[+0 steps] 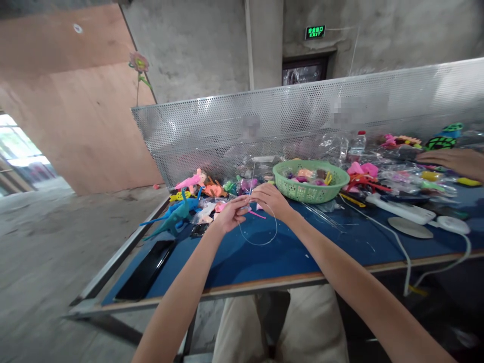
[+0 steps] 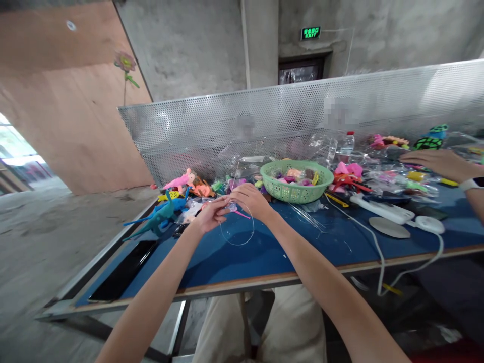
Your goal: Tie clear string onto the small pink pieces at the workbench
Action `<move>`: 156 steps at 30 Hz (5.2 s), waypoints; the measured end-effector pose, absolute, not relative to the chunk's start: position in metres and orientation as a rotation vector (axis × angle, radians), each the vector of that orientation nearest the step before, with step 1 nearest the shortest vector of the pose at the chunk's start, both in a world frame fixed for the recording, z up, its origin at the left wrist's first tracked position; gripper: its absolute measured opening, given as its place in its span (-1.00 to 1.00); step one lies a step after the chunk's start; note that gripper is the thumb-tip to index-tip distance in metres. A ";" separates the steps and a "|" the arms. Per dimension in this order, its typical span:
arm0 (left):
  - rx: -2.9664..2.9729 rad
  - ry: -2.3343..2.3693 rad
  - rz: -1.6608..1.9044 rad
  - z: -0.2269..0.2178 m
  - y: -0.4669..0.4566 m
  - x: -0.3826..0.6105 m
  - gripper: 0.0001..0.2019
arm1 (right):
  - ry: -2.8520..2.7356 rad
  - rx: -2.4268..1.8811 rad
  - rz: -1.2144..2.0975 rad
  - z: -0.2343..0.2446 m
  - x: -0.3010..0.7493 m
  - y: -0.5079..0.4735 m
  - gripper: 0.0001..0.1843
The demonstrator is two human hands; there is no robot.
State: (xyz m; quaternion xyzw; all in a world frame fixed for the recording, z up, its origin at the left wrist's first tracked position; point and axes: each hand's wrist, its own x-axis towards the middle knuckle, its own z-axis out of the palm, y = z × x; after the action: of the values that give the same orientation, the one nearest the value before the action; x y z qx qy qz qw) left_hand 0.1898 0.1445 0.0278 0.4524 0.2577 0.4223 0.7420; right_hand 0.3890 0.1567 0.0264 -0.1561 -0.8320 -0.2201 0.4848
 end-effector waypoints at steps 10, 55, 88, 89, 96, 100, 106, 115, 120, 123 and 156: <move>1.165 0.553 1.012 0.028 0.144 0.191 -0.73 | -2.122 -0.485 -0.164 0.028 0.390 0.155 -0.82; 1.295 0.792 1.252 0.020 0.147 0.204 -0.77 | -1.964 -0.375 -0.033 0.012 0.379 0.160 -0.78; 1.183 0.687 1.306 0.029 0.135 0.207 -0.67 | -1.810 -0.467 -0.149 0.010 0.366 0.156 -0.80; 1.184 0.686 1.300 0.029 0.135 0.207 -0.67 | -1.799 -0.460 -0.145 0.009 0.366 0.156 -0.81; 1.183 0.673 1.378 0.029 0.136 0.209 -0.64 | -1.889 -0.315 -0.357 0.012 0.368 0.159 -0.87; 1.102 0.661 1.358 0.026 0.137 0.210 -0.65 | -1.935 -0.273 -0.386 0.016 0.372 0.161 -0.77; 1.053 0.667 1.303 0.028 0.137 0.211 -0.66 | -1.868 -0.335 -0.282 0.015 0.372 0.159 -0.77; 1.064 0.654 1.302 0.029 0.134 0.211 -0.63 | -1.817 -0.318 -0.162 0.016 0.369 0.153 -0.77; 1.069 0.623 1.346 0.029 0.133 0.214 -0.57 | -1.790 -0.363 -0.126 0.014 0.368 0.153 -0.83; 1.087 0.633 1.386 0.029 0.132 0.215 -0.56 | -1.771 -0.398 -0.064 0.011 0.366 0.155 -0.86; 1.269 0.709 1.706 0.016 0.143 0.216 -0.60 | -1.571 -0.553 0.489 0.002 0.344 0.157 -0.76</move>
State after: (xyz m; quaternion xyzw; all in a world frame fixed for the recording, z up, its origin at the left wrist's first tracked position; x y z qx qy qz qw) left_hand 0.2161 0.1429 0.0158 0.5096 0.2850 0.6854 0.4350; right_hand 0.3440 0.1572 0.0017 -0.2432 -0.6905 0.2148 0.6464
